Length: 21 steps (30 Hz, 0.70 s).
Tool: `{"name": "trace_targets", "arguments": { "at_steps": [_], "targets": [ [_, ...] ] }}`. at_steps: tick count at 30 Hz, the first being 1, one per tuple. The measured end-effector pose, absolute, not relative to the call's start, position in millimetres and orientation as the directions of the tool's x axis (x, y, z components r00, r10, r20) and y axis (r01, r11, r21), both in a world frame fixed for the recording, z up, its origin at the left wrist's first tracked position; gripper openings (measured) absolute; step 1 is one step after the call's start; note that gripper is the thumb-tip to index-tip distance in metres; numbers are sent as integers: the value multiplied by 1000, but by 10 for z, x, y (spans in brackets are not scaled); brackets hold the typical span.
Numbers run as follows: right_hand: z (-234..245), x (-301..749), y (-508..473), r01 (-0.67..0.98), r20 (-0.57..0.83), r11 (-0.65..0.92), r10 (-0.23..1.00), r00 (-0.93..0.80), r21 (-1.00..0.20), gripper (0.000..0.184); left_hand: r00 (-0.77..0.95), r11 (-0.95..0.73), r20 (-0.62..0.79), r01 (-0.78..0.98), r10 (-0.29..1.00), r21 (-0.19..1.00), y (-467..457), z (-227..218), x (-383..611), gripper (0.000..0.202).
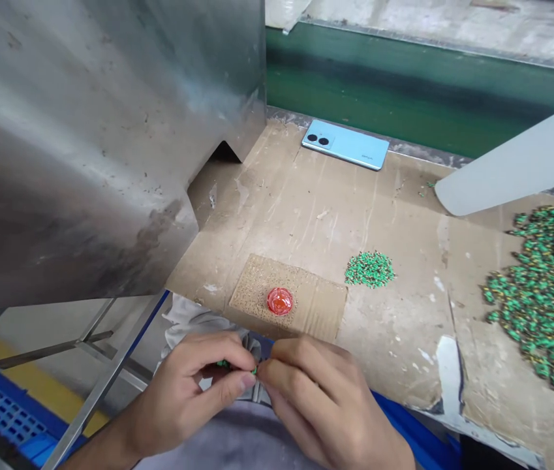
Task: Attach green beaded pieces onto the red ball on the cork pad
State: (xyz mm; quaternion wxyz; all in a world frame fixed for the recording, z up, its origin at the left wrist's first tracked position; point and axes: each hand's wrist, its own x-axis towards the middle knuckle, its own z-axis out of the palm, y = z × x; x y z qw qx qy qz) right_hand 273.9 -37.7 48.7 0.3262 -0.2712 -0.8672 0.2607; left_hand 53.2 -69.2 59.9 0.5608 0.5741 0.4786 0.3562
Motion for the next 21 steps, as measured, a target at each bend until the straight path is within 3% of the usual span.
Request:
{"name": "trace_targets", "arguments": {
  "at_steps": [8, 16, 21],
  "targets": [
    [566, 2771, -344, 231, 299, 622, 627, -720, -748, 12, 442, 358, -355, 81, 824, 930, -684, 541, 480, 14],
    [642, 2713, -313, 242, 182, 508, 648, -739, -827, 19, 475, 415, -366, 1, 800, 910, -701, 512, 481, 15],
    [602, 2683, -311, 245, 204, 453, 735, -647, -857, 17, 412, 453, -386, -76, 825, 888, -729, 487, 489, 11]
  ]
}}
